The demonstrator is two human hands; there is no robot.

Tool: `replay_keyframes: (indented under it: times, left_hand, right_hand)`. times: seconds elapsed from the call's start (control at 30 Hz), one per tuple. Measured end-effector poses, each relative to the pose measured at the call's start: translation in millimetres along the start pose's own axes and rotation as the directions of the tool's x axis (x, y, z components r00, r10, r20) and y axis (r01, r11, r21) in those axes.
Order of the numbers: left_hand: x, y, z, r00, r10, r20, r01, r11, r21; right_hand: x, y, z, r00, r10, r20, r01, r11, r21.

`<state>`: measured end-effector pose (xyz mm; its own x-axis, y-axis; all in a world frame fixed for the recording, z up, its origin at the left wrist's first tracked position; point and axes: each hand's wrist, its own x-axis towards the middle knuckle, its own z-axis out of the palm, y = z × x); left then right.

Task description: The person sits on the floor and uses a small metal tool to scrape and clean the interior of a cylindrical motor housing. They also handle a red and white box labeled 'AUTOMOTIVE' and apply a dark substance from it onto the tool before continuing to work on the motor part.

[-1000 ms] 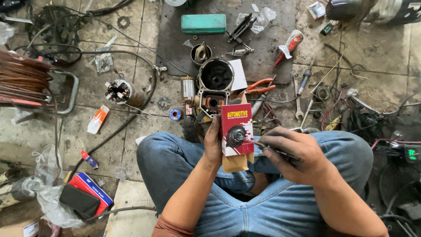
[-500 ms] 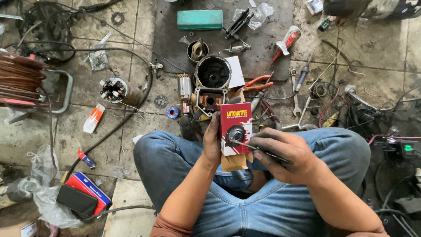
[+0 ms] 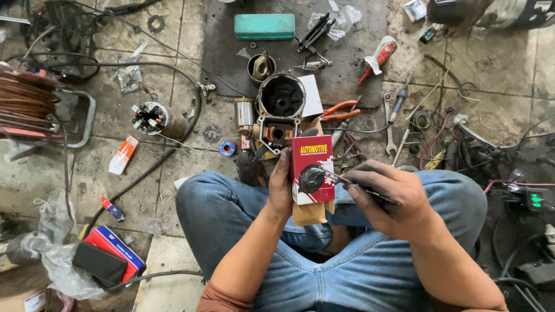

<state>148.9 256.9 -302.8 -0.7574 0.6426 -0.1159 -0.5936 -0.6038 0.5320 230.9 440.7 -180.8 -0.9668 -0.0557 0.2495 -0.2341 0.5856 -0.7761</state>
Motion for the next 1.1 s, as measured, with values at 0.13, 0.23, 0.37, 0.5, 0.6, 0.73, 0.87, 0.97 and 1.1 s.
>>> replay_keyframes:
  times: [0.13, 0.23, 0.37, 0.5, 0.6, 0.73, 0.87, 0.97, 1.1]
  left_hand:
    - [2, -2, -1, 1.0, -0.006, -0.014, 0.006, 0.999, -0.032]
    - [-1, -4, -6, 1.0, 0.007, 0.002, -0.007, 1.0, -0.027]
    - [-3, -13, -10, 0.999, -0.026, -0.024, 0.024, 0.998, -0.052]
    - [-1, -14, -13, 0.997, -0.023, -0.071, 0.016, 0.995, -0.098]
    - [-2, -8, -13, 1.0, 0.007, 0.001, -0.007, 0.996, -0.086]
    - [-3, -6, -2, 1.0, -0.001, -0.008, 0.001, 0.999, -0.052]
    - [-3, 0, 6, 1.0, 0.002, 0.011, -0.002, 0.999, -0.053]
    - [-4, 1, 9, 1.0, -0.009, 0.018, 0.01, 0.998, -0.06]
    - [-5, 1, 8, 0.999, -0.017, 0.038, 0.018, 0.999, -0.049]
  right_hand:
    - [0, -1, 1, 0.991, -0.119, 0.058, 0.117, 0.993, 0.031]
    - [-1, -1, -2, 0.99, -0.098, 0.099, 0.095, 0.995, 0.041]
    - [-2, 0, 0, 0.997, -0.08, -0.004, 0.08, 0.997, -0.009]
    - [-3, -1, 0, 0.974, -0.182, 0.138, 0.171, 0.981, 0.088]
    - [-1, -2, -2, 0.994, -0.069, 0.083, 0.067, 0.997, 0.029]
    - [0, -2, 1, 0.996, -0.088, -0.015, 0.087, 0.996, -0.023]
    - [-3, 0, 0, 0.989, -0.114, 0.091, 0.109, 0.992, 0.055]
    - [-5, 1, -1, 0.998, -0.058, 0.014, 0.058, 0.998, 0.015]
    - [-6, 1, 2, 0.98, -0.195, 0.03, 0.194, 0.981, 0.029]
